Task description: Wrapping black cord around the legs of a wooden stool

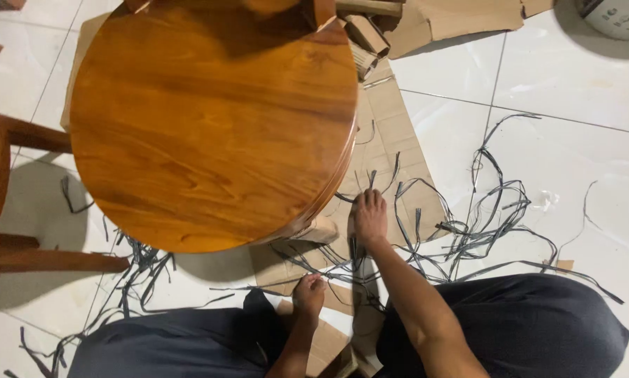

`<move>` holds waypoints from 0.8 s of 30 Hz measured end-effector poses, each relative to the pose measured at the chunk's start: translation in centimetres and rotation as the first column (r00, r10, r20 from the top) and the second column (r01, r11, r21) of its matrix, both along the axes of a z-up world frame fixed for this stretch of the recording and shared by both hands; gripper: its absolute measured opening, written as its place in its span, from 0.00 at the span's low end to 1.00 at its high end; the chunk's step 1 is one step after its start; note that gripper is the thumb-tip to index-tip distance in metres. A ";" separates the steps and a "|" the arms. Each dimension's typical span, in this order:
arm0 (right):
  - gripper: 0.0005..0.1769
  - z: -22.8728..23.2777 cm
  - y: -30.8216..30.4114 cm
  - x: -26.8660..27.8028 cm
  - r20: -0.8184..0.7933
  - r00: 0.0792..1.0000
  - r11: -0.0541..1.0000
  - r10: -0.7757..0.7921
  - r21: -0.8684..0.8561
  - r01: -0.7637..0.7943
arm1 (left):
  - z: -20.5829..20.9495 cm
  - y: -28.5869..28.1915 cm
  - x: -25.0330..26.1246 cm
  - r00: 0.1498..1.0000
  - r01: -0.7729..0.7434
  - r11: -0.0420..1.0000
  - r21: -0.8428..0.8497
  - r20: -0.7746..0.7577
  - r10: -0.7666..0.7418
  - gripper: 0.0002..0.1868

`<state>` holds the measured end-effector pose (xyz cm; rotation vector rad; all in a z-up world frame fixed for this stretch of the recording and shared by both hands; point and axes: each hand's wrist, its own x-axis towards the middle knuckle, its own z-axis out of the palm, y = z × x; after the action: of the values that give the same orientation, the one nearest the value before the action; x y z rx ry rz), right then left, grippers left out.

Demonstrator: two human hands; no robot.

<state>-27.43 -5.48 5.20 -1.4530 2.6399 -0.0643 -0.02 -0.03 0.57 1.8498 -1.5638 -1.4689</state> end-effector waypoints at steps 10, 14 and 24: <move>0.13 0.7 4.5 5.9 0.176 0.984 0.936 -0.029 -0.342 0.089 | 0.5 -0.5 -2.8 0.994 -0.068 0.973 0.221 -0.072 0.086 0.12; 0.13 4.9 6.7 8.3 0.588 0.797 0.881 -0.136 -0.296 0.369 | 0.6 0.3 -3.8 1.000 -0.018 0.993 0.117 0.025 0.015 0.08; 0.09 4.8 10.6 14.1 0.627 0.777 0.996 0.063 0.007 -0.086 | 5.9 -3.0 -7.8 0.981 -0.019 0.990 0.138 -0.189 0.045 0.30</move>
<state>-13.33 5.17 9.98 -1.2367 2.0214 -0.4171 -7.79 -3.02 6.46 1.7347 -1.3682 -1.7206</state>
